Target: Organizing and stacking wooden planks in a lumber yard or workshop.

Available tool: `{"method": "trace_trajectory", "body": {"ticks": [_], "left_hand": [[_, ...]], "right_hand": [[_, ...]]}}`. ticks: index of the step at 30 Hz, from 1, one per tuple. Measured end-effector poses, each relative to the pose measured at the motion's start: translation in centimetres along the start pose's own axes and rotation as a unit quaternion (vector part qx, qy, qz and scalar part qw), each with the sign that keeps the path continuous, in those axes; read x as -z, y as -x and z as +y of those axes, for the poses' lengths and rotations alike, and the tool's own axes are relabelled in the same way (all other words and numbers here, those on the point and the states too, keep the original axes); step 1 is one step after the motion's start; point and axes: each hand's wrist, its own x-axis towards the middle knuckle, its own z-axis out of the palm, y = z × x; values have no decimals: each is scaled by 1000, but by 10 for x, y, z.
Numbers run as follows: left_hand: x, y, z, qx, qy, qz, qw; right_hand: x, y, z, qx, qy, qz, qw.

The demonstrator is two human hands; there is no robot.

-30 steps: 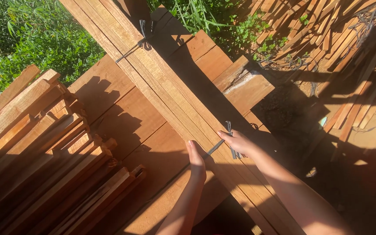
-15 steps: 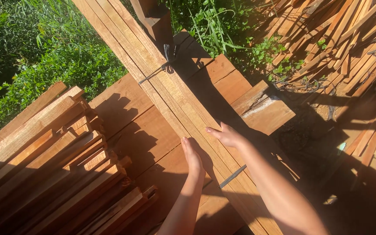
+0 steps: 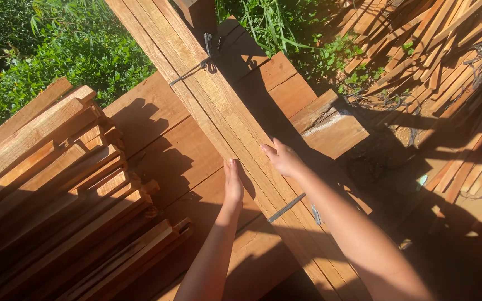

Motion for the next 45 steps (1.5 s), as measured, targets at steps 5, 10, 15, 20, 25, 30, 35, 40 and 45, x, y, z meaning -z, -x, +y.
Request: {"method": "trace_trajectory", "body": {"ticks": [5,10,15,20,25,30,35,40,45], "left_hand": [[48,41,-27,133,-48,44,989],[38,148,-65,146,-67,70,984],[-1,265,-143,14,-239,-3,971],[-48,356,-189,5,-168,39,985],[-105,448,-213,71,-135,60,987],[-135,499,-239,85,-113,86,986],[-127,494,-242,125,-75,55,988],[-125,493,-253,155,-98,1,983],[-130,502,-231,75,-110,18,991]], "right_hand": [[14,75,14,107,-32,81,990],[58,195,76,292,-122,185,930],[63,272,202,91,-242,126,958],[50,337,285,30,-230,45,972],[20,378,390,44,-277,-7,960],[21,443,398,-53,-157,-37,985],[28,451,381,-74,-180,-51,979],[37,463,363,-70,-102,-38,992],[32,471,365,-68,-42,6,997]]}}
